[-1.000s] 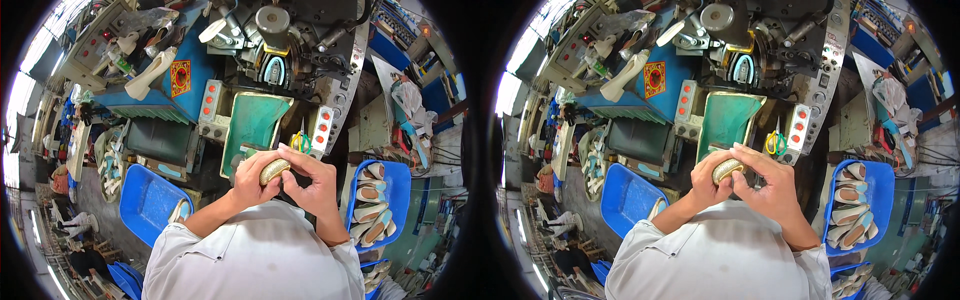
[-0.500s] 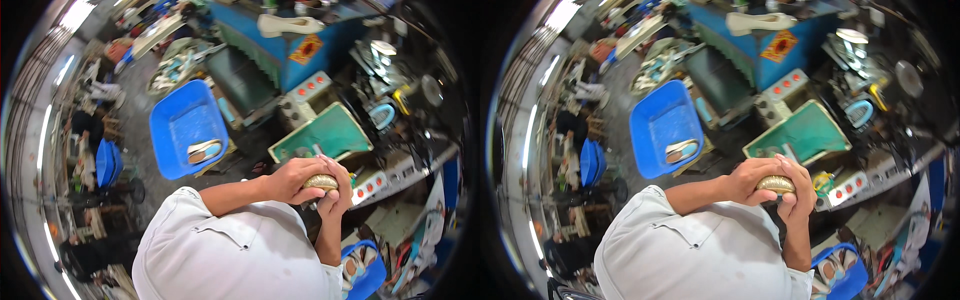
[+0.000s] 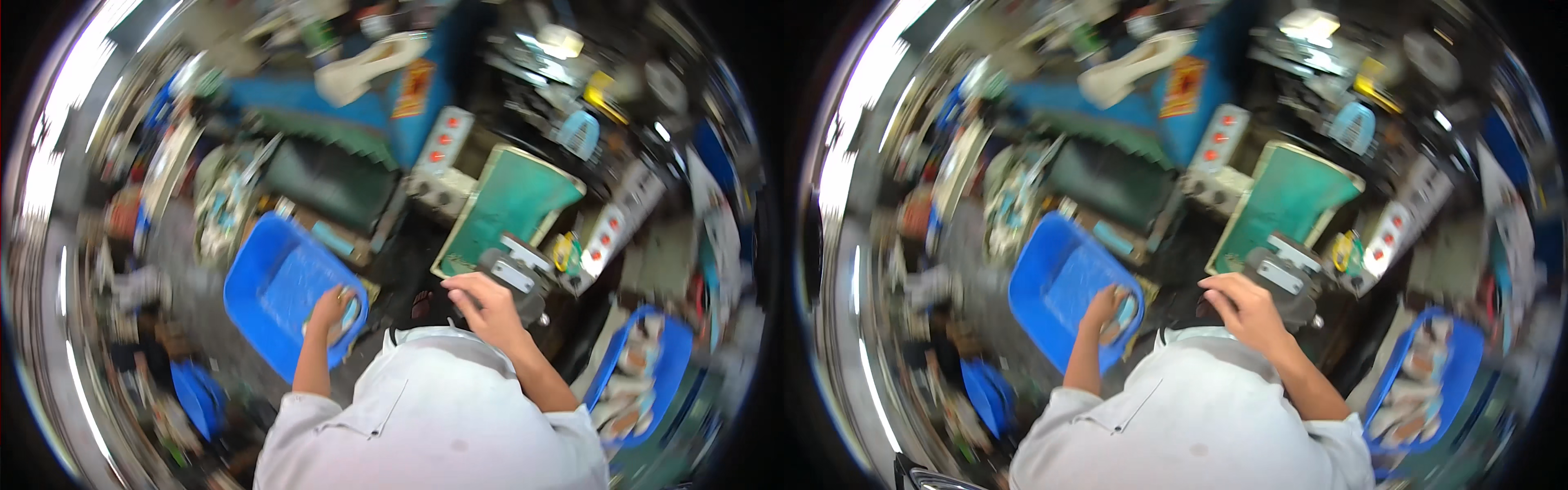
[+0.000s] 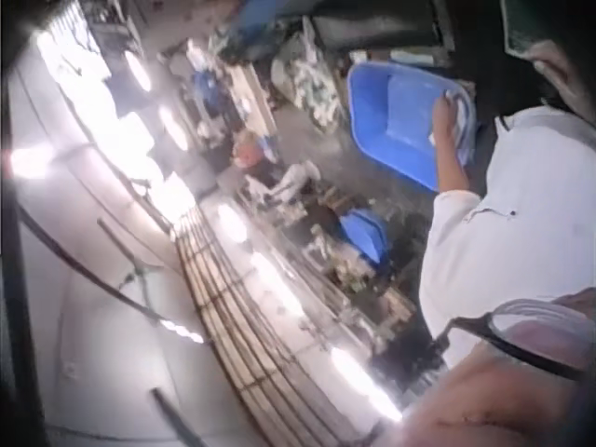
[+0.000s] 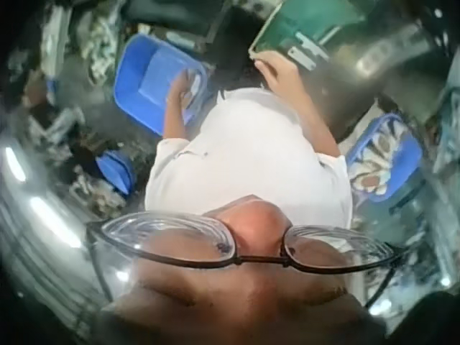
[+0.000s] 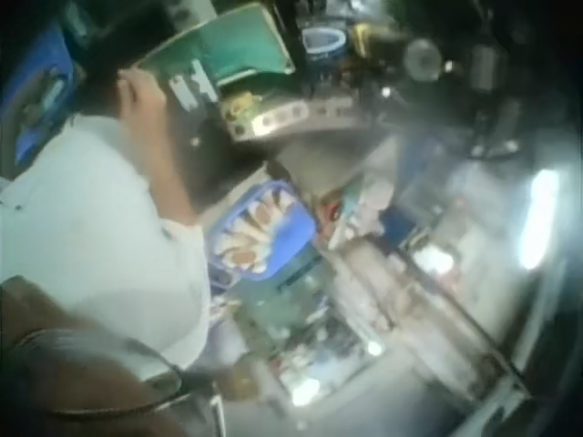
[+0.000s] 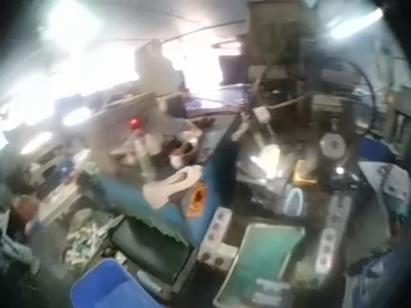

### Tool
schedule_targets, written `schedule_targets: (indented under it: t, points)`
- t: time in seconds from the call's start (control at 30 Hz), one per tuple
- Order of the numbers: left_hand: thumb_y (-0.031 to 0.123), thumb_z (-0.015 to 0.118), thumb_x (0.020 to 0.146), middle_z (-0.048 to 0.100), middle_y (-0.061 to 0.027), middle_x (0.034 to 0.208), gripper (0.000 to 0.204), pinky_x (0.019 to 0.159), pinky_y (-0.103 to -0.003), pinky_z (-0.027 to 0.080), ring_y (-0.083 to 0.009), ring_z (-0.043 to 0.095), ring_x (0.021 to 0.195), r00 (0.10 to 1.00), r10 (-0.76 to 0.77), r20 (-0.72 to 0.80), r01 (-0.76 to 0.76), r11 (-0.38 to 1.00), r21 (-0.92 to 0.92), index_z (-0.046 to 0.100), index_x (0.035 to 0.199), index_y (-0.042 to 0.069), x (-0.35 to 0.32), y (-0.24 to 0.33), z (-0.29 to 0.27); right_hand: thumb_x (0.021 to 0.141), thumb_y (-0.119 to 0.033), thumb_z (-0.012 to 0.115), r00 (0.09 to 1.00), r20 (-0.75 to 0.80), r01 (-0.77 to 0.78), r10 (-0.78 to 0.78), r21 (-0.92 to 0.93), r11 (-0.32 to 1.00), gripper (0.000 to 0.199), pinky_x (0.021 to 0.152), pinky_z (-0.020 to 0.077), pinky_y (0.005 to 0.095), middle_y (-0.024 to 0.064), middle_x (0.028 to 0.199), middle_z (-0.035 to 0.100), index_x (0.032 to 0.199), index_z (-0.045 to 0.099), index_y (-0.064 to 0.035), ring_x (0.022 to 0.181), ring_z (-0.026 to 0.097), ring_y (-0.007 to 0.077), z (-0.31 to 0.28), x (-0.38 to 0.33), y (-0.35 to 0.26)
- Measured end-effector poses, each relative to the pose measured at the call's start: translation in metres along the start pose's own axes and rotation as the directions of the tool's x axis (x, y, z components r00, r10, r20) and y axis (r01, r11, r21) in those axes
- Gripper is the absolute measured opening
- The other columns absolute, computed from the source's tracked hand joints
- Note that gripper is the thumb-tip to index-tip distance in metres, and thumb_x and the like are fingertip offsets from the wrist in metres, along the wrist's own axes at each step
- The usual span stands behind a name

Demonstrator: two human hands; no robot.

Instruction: The person shapes shoe uppers onto lasts using a lasting machine, smoothes the toe caps and soles by hand, and places the assembled shoes into plastic bins.

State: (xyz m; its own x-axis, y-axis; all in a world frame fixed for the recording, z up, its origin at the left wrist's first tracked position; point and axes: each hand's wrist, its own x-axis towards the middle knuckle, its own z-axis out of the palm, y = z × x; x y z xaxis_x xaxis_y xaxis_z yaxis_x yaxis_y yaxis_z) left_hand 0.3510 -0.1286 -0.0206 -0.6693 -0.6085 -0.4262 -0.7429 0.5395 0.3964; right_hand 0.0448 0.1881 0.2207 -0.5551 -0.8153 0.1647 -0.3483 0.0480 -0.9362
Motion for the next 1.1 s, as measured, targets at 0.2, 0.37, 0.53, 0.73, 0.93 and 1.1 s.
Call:
schedule_targets:
  t: [0.2,0.37,0.53,0.73,0.93,1.1]
  points:
    - [0.049,0.056,0.107,0.071,-0.0323,0.125,0.065,0.103,-0.052,0.052,-0.0492,0.066,0.121,0.988,-0.029,0.152,0.014,0.995,0.095,0.064,0.134,-0.009,0.049,-0.127,0.037,0.102,-0.013,0.07,0.967,-0.251,-0.083,0.052,-0.114,0.99,0.016,0.088,0.0586,0.04,0.0117,0.108,0.076,0.112,0.076,-0.0026,0.099,0.073,0.0309,0.022,-0.043,0.018]
    - [0.035,0.061,0.105,0.078,-0.0184,0.089,0.042,0.077,-0.048,0.056,-0.0349,0.073,0.08,0.994,-0.107,-0.035,0.105,0.993,-0.05,0.079,0.103,-0.003,0.109,-0.125,0.022,0.101,-0.02,0.07,0.873,-0.472,-0.219,0.12,-0.159,0.963,0.019,0.088,0.057,0.044,0.0115,0.111,0.073,0.112,0.074,-0.0046,0.101,0.071,0.0344,0.004,-0.119,0.025]
    - [0.031,0.056,0.107,0.078,-0.0185,0.09,0.039,0.076,-0.047,0.056,-0.0334,0.073,0.08,0.952,0.09,-0.292,-0.093,0.996,0.004,0.079,0.103,-0.001,0.164,0.021,-0.015,0.096,-0.016,0.073,0.233,-0.96,-0.693,0.158,-0.05,0.719,0.022,0.087,0.0581,0.044,0.0167,0.112,0.072,0.116,0.073,-0.0052,0.101,0.072,0.0356,-0.042,-0.267,0.057]
    - [0.028,0.048,0.113,0.072,-0.0137,0.095,0.038,0.078,-0.04,0.054,-0.0264,0.067,0.084,0.737,0.43,-0.522,-0.517,0.855,-0.026,0.074,0.115,0.0,0.137,0.237,-0.059,0.086,-0.016,0.079,-0.506,-0.859,-0.854,-0.077,0.486,0.185,0.063,0.112,0.0464,0.0487,0.0301,0.132,0.064,0.14,0.055,0.0078,0.126,0.061,0.0451,-0.043,-0.549,0.127]
    - [0.02,0.045,0.116,0.065,-0.019,0.129,0.037,0.097,-0.037,0.053,-0.0291,0.065,0.11,0.36,0.748,-0.557,-0.909,0.415,-0.031,0.062,0.133,-0.008,0.088,0.415,-0.035,0.08,-0.007,0.07,-0.71,-0.669,-0.665,0.222,0.74,0.102,0.077,0.116,0.0449,0.0487,0.0378,0.137,0.061,0.149,0.042,0.0113,0.132,0.059,0.0499,-0.069,-0.699,0.156]
    - [0.02,0.045,0.115,0.058,-0.0249,0.14,0.041,0.109,-0.045,0.046,-0.0376,0.059,0.126,0.409,0.865,-0.291,-0.904,0.427,-0.002,0.057,0.145,-0.006,0.062,0.465,0.003,0.08,-0.001,0.061,-0.761,-0.58,-0.595,0.292,0.803,0.044,0.075,0.114,0.0471,0.0495,0.0404,0.135,0.062,0.151,0.039,0.0113,0.13,0.06,0.053,-0.086,-0.696,0.174]
